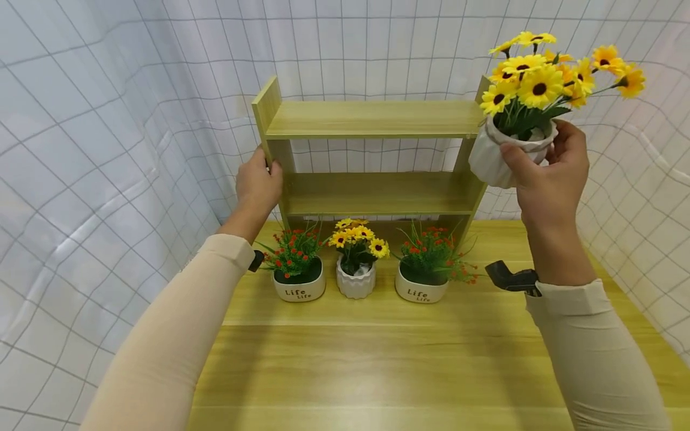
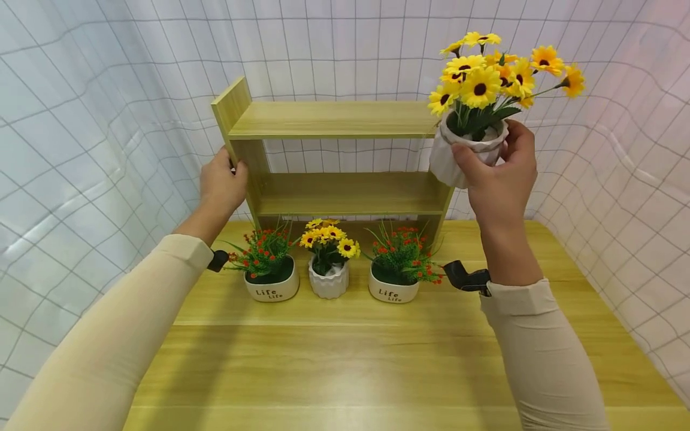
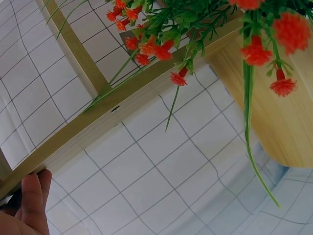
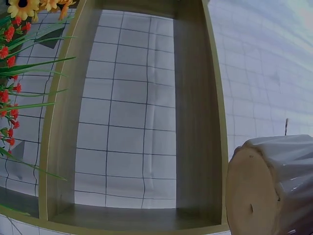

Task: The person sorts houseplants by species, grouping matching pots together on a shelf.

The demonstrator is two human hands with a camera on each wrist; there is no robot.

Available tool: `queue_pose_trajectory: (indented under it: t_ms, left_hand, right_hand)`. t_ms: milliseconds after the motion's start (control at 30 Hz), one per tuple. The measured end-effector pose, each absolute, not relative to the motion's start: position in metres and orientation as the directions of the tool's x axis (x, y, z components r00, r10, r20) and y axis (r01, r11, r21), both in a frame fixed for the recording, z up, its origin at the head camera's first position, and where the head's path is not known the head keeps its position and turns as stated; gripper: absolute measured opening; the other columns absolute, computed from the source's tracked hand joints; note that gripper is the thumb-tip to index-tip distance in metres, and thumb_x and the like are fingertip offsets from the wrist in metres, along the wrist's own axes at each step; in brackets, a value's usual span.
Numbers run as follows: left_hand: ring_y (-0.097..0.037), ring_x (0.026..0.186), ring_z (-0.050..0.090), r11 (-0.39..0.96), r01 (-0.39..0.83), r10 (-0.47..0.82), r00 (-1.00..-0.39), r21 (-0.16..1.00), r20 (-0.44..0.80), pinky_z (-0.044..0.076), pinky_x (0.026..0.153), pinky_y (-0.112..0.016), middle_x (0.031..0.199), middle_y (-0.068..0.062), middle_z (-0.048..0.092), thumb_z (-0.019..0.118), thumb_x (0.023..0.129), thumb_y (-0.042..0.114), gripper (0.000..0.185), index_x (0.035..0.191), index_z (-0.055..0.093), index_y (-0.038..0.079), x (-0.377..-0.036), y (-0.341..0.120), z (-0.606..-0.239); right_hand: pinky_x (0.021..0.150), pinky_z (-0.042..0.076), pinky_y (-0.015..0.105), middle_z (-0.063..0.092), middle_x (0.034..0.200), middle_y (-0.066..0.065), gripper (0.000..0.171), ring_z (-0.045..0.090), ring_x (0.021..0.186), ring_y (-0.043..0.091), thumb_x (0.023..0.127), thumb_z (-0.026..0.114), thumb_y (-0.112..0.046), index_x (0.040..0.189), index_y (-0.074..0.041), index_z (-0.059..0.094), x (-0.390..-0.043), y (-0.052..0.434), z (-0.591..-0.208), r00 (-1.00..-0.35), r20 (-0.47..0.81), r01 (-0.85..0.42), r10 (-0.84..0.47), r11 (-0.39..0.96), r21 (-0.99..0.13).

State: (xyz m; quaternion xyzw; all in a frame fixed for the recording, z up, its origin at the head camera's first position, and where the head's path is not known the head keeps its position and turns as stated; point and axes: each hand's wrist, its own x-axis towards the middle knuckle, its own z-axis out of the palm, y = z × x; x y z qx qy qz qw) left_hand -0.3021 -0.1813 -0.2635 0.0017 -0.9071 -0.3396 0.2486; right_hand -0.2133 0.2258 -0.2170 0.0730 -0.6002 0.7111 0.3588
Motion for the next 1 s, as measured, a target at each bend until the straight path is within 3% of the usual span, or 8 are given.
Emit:
queue_pose_trajectory:
  t_ms: [400, 667, 1000]
  left_hand:
    - [-0.039, 0.108, 0.065, 0.781, 0.156, -0.171, -0.878, 0.605, 0.448, 0.052, 0.085, -0.052, 0.120, -0.019, 0.067, 0.042, 0.103, 0.021, 0.031, 0.125, 0.056, 0.004, -0.301, -0.181, -0.265]
    - [-0.039, 0.108, 0.064, 0.780, 0.150, -0.181, -0.875, 0.607, 0.449, 0.051, 0.086, -0.052, 0.120, -0.019, 0.067, 0.043, 0.102, 0.022, 0.031, 0.124, 0.056, 0.005, -0.303, -0.182, -0.264]
    - [-0.037, 0.112, 0.063, 0.776, 0.144, -0.182, -0.881, 0.614, 0.437, 0.051, 0.088, -0.050, 0.122, -0.018, 0.066, 0.043, 0.103, 0.022, 0.031, 0.127, 0.055, 0.006, -0.302, -0.181, -0.266]
  right_hand:
    - [0.095, 0.047, 0.033, 0.053, 0.134, 0.010, 0.066, 0.052, 0.119, 0.021, 0.076, 0.079, 0.001, 0.134, -0.005, 0.047, -0.232, 0.217, -0.193, -0.749, 0.531, -0.579, 0.397, -0.004, -0.815]
    - [0.099, 0.045, 0.033, 0.052, 0.133, 0.011, 0.067, 0.052, 0.120, 0.021, 0.076, 0.080, 0.002, 0.133, -0.005, 0.045, -0.252, 0.211, -0.177, -0.759, 0.522, -0.597, 0.389, -0.095, -0.797]
    - [0.097, 0.045, 0.030, 0.053, 0.132, 0.006, 0.066, 0.053, 0.117, 0.016, 0.077, 0.081, -0.007, 0.133, -0.010, 0.047, -0.268, 0.200, -0.170, -0.788, 0.494, -0.524, 0.368, 0.021, -0.852]
